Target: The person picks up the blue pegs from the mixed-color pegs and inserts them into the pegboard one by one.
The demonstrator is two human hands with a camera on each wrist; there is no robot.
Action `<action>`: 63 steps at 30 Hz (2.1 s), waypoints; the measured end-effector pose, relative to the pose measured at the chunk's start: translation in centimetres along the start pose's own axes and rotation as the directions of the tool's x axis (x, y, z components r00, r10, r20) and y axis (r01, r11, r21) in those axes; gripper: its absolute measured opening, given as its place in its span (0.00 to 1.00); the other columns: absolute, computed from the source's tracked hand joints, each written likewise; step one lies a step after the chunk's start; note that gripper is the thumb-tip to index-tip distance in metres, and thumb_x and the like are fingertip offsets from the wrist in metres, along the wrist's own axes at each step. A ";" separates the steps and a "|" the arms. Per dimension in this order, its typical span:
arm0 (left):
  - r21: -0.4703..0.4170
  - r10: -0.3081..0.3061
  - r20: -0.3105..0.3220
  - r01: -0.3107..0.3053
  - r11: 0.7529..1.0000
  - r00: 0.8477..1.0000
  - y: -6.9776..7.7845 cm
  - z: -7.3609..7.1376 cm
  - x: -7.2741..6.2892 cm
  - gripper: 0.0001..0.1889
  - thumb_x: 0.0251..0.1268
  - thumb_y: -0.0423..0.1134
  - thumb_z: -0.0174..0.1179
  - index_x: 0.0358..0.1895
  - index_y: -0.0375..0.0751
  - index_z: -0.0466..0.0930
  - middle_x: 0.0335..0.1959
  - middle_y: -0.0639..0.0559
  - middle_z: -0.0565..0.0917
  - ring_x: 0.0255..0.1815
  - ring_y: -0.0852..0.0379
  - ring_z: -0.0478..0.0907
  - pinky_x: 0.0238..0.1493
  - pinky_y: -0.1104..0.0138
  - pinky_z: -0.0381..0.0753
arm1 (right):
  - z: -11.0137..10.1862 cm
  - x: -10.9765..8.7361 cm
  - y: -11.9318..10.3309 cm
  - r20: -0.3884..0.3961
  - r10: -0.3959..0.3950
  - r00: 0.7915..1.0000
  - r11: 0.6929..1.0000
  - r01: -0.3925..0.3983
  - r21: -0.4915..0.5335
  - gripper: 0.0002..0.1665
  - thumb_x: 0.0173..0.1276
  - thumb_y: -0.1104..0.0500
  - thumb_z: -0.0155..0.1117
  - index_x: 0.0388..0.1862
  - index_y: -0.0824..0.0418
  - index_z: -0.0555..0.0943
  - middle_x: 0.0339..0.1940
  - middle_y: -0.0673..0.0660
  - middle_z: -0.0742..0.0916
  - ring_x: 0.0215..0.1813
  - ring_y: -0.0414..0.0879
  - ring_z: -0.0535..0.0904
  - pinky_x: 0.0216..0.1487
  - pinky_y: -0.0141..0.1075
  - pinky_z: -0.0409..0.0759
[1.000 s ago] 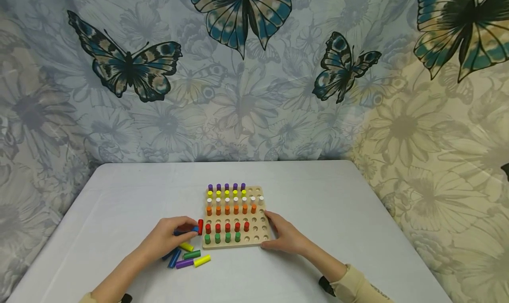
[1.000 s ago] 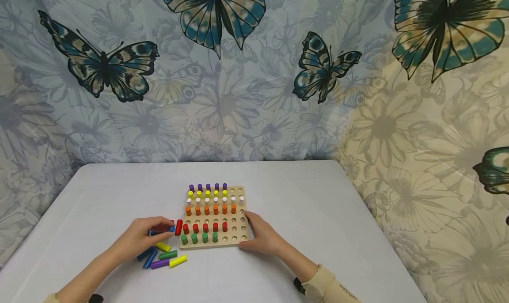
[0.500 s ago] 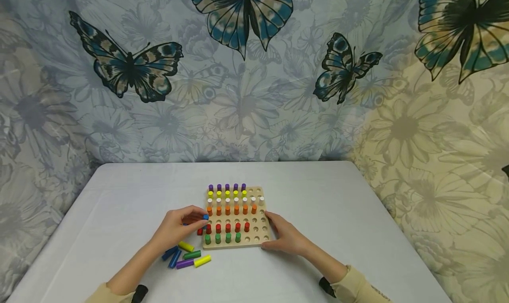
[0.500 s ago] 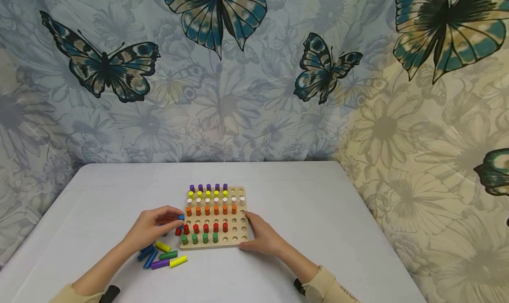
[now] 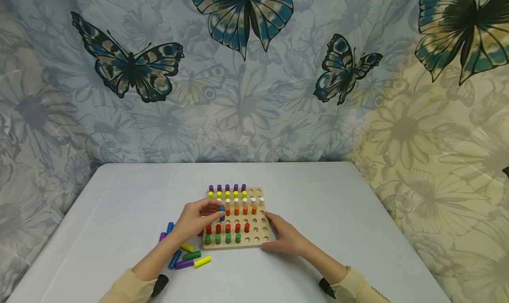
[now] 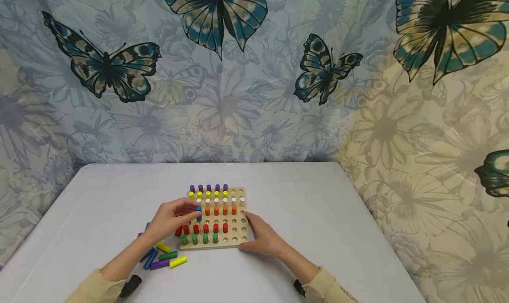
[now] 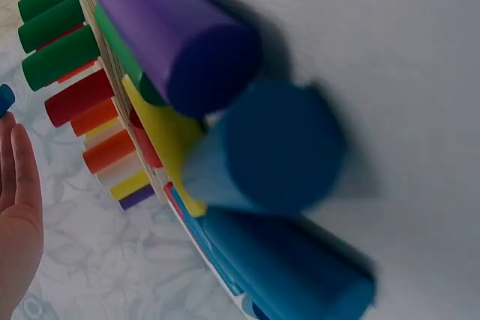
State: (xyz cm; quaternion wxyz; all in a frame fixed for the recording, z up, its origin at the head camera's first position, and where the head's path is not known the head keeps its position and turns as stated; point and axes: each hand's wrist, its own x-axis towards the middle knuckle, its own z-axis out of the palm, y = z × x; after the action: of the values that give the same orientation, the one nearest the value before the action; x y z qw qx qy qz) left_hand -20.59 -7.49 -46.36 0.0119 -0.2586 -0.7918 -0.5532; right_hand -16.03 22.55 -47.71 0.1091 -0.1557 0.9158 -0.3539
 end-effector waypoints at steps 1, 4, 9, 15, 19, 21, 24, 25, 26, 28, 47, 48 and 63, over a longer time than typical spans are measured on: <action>-0.008 -0.003 0.000 0.003 1.000 1.000 0.0 0.2 0.2 0.14 0.62 0.44 0.67 0.48 0.43 0.83 0.40 0.56 0.86 0.40 0.61 0.84 0.42 0.68 0.83 | 0.0 0.0 0.0 0.000 -0.001 1.000 1.000 0.001 0.002 0.56 0.56 0.52 0.77 0.75 0.69 0.56 0.73 0.67 0.66 0.72 0.62 0.62 0.68 0.54 0.64; -0.017 0.001 0.002 -0.001 1.000 1.000 0.1 0.7 0.7 0.17 0.63 0.44 0.67 0.50 0.39 0.83 0.41 0.54 0.86 0.41 0.60 0.84 0.42 0.68 0.83 | 0.0 -0.1 -0.1 0.000 -0.002 1.000 1.000 0.002 0.007 0.56 0.56 0.52 0.76 0.75 0.69 0.56 0.73 0.67 0.65 0.72 0.62 0.62 0.68 0.54 0.64; -0.025 0.011 0.006 -0.011 1.000 1.000 0.3 1.6 1.5 0.16 0.63 0.42 0.67 0.51 0.38 0.83 0.42 0.52 0.87 0.42 0.57 0.84 0.43 0.68 0.83 | -0.1 -0.1 -0.2 -0.003 -0.001 1.000 1.000 0.001 0.003 0.55 0.57 0.52 0.76 0.75 0.69 0.56 0.73 0.67 0.65 0.72 0.62 0.62 0.69 0.54 0.64; -0.046 0.020 0.049 -0.017 0.999 0.999 0.6 2.7 2.5 0.15 0.63 0.42 0.67 0.50 0.39 0.84 0.40 0.53 0.87 0.41 0.57 0.84 0.42 0.69 0.83 | 0.0 -0.1 -0.3 -0.001 -0.012 1.000 1.000 0.013 0.017 0.56 0.56 0.52 0.76 0.75 0.70 0.56 0.73 0.68 0.65 0.73 0.63 0.60 0.69 0.55 0.63; -0.062 0.020 0.100 -0.013 0.998 0.995 0.8 3.6 3.1 0.15 0.64 0.41 0.66 0.50 0.38 0.83 0.40 0.53 0.86 0.41 0.59 0.83 0.42 0.68 0.83 | -0.1 -0.1 -0.3 -0.003 -0.011 1.000 1.000 0.011 0.008 0.55 0.57 0.52 0.76 0.75 0.69 0.56 0.73 0.68 0.65 0.72 0.63 0.61 0.68 0.55 0.63; -0.062 0.016 0.128 -0.009 0.998 0.992 1.0 4.1 3.3 0.15 0.65 0.41 0.65 0.50 0.37 0.83 0.41 0.53 0.86 0.41 0.59 0.83 0.42 0.68 0.83 | -0.1 -0.1 -0.3 -0.003 -0.013 1.000 1.000 0.013 0.006 0.55 0.57 0.52 0.76 0.75 0.69 0.56 0.73 0.68 0.65 0.72 0.63 0.61 0.68 0.55 0.63; -0.047 0.010 0.162 -0.003 0.999 0.987 1.2 4.8 3.7 0.15 0.65 0.41 0.65 0.50 0.35 0.82 0.41 0.53 0.86 0.41 0.58 0.83 0.42 0.69 0.82 | -0.1 -0.1 -0.2 -0.002 -0.021 1.000 1.000 0.021 0.016 0.55 0.57 0.52 0.76 0.75 0.69 0.56 0.73 0.68 0.65 0.72 0.63 0.61 0.68 0.55 0.64; -0.040 0.010 0.171 -0.003 0.999 0.985 1.3 5.0 3.8 0.15 0.65 0.40 0.65 0.50 0.35 0.82 0.41 0.53 0.86 0.41 0.58 0.83 0.42 0.69 0.82 | -0.1 -0.1 -0.2 -0.002 -0.024 1.000 1.000 0.024 0.018 0.55 0.57 0.52 0.76 0.75 0.69 0.56 0.73 0.68 0.65 0.72 0.64 0.61 0.68 0.55 0.64; -0.033 0.011 0.179 -0.005 0.999 0.984 1.3 5.3 3.9 0.15 0.65 0.40 0.65 0.50 0.36 0.82 0.41 0.53 0.86 0.41 0.59 0.83 0.42 0.69 0.82 | -0.1 -0.1 -0.1 -0.001 -0.028 1.000 0.999 0.028 0.019 0.55 0.57 0.52 0.76 0.74 0.70 0.56 0.73 0.68 0.65 0.72 0.64 0.61 0.68 0.55 0.64; -0.022 0.013 0.190 -0.008 1.000 0.982 1.4 5.7 4.1 0.14 0.65 0.39 0.65 0.50 0.36 0.82 0.41 0.52 0.86 0.41 0.58 0.83 0.42 0.69 0.82 | -0.1 -0.1 -0.1 -0.003 -0.034 0.999 0.999 0.034 0.022 0.55 0.57 0.52 0.76 0.74 0.70 0.56 0.72 0.69 0.66 0.72 0.64 0.61 0.68 0.55 0.64; 0.048 -0.004 0.279 -0.010 0.999 0.960 1.6 8.9 5.9 0.07 0.64 0.32 0.65 0.43 0.36 0.81 0.41 0.45 0.85 0.42 0.56 0.84 0.42 0.72 0.81 | -0.3 -0.1 0.0 0.002 -0.062 0.998 0.997 0.061 0.037 0.53 0.58 0.53 0.75 0.74 0.69 0.56 0.73 0.68 0.65 0.73 0.64 0.60 0.68 0.55 0.64; 0.052 0.000 0.281 -0.015 0.999 0.960 1.6 9.0 5.9 0.07 0.64 0.32 0.65 0.43 0.36 0.81 0.41 0.45 0.85 0.42 0.56 0.84 0.42 0.72 0.81 | -0.3 -0.1 0.0 0.003 -0.064 0.998 0.997 0.064 0.034 0.53 0.58 0.53 0.75 0.74 0.69 0.56 0.73 0.68 0.65 0.73 0.63 0.60 0.67 0.54 0.65; 0.156 -0.018 0.281 -0.027 0.987 0.960 1.9 10.0 6.0 0.05 0.65 0.32 0.64 0.41 0.41 0.81 0.41 0.48 0.86 0.42 0.59 0.84 0.40 0.76 0.79 | -0.2 0.0 0.3 -0.011 -0.058 0.998 0.998 0.058 0.040 0.53 0.57 0.53 0.76 0.73 0.72 0.58 0.72 0.69 0.66 0.72 0.63 0.62 0.66 0.53 0.67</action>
State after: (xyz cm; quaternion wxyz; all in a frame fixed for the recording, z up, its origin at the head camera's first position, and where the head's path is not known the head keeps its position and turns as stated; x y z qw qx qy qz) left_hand -22.27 4.20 -46.81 -0.0790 -0.3346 -0.8262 -0.4464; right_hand -16.18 22.89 -47.80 0.0976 -0.1782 0.9040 -0.3762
